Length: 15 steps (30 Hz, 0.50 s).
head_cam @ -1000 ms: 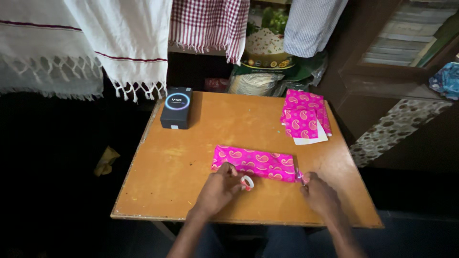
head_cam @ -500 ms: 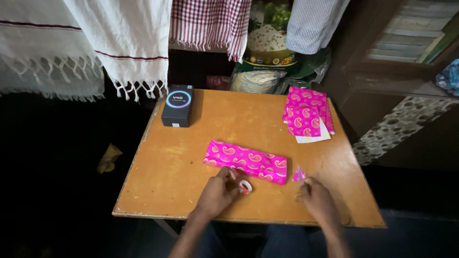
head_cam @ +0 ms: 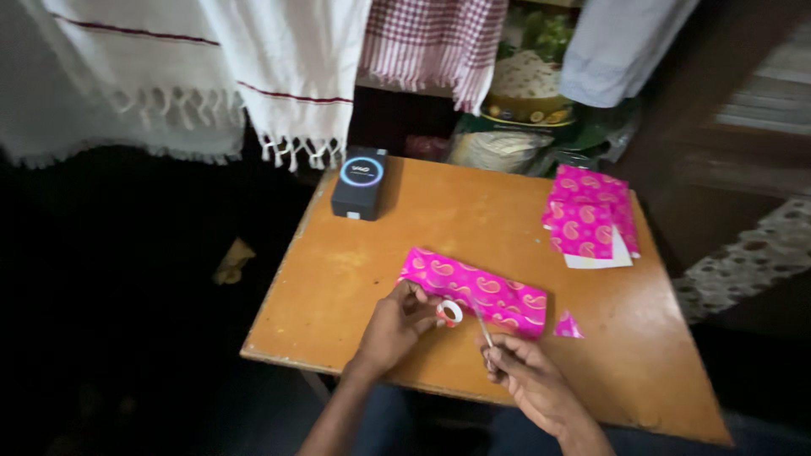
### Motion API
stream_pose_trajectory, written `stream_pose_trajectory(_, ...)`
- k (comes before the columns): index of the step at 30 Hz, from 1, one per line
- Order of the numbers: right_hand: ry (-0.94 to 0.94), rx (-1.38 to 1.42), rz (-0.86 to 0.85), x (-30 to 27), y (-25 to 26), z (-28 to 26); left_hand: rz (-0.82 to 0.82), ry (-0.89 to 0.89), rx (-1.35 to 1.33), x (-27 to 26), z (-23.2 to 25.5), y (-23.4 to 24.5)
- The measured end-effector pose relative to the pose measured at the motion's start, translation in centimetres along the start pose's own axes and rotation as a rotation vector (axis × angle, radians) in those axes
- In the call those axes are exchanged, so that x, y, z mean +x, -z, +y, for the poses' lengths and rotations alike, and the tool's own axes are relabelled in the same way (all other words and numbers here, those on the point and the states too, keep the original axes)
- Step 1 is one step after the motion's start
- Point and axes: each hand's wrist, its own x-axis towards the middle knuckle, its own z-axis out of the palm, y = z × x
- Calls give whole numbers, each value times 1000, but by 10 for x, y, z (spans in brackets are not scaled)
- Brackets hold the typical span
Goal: The person wraps a rectangular object in pink patterned paper on a wooden table. They fold the paper, apply tape to secure the folds, and use scissors to trim excess paper from the ends.
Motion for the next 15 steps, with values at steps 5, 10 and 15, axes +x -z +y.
stream_pose_trajectory(5, -11, -277, 118, 8, 5, 4, 89, -14, -68, -2, 1, 10)
stream_pose_trajectory(10, 90, -312, 312, 19, 18, 9, 59, -22, 30, 0, 19, 10)
stream_pose_trajectory(15, 189, 90, 25, 14, 19, 1, -5, 70, 633, 5, 49, 16)
